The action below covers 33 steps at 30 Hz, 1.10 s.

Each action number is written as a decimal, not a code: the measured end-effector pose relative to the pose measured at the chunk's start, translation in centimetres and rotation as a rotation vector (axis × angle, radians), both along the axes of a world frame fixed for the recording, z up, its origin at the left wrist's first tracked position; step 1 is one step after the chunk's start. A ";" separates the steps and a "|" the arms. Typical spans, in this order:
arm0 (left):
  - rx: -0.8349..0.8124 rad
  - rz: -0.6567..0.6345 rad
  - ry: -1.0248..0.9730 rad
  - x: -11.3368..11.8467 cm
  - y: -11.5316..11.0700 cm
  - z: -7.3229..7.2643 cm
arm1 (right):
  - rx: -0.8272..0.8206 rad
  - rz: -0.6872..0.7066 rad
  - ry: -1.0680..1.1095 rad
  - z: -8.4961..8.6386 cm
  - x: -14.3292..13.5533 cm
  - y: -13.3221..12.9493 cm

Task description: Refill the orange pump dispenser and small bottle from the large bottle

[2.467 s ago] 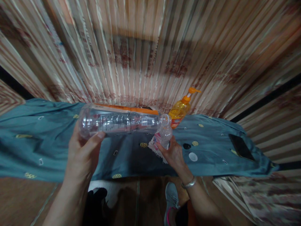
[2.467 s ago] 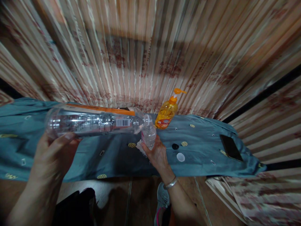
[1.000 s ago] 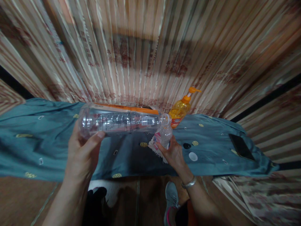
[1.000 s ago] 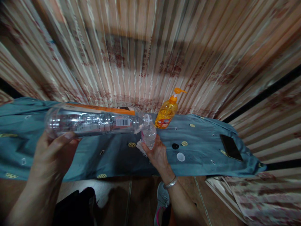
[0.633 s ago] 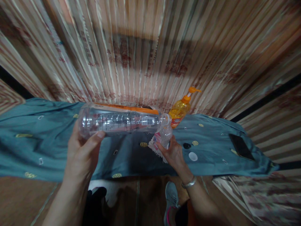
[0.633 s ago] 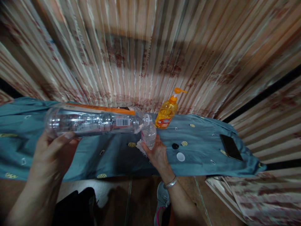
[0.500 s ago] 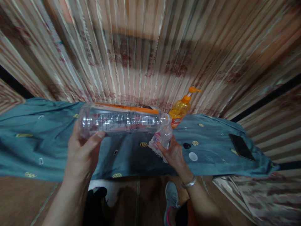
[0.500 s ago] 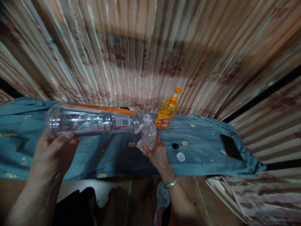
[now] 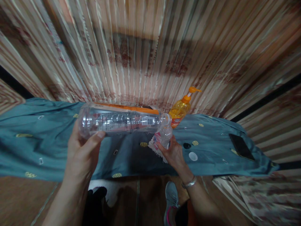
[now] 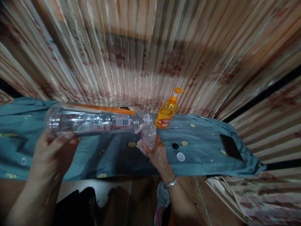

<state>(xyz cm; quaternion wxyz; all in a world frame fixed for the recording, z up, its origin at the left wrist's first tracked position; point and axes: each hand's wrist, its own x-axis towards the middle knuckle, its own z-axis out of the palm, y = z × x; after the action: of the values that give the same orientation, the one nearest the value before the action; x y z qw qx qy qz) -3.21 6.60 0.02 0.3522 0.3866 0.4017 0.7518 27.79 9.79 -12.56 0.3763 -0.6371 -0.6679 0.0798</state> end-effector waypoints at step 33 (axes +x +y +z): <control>0.009 -0.011 0.009 -0.4 0.1 -0.4 | 0.030 0.008 -0.014 -0.4 0.0 0.2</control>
<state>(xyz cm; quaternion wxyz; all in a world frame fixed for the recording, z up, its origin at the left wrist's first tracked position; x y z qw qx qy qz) -3.63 6.71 -0.40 0.3529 0.3937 0.3977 0.7499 27.84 9.94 -12.91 0.3807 -0.6294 -0.6742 0.0667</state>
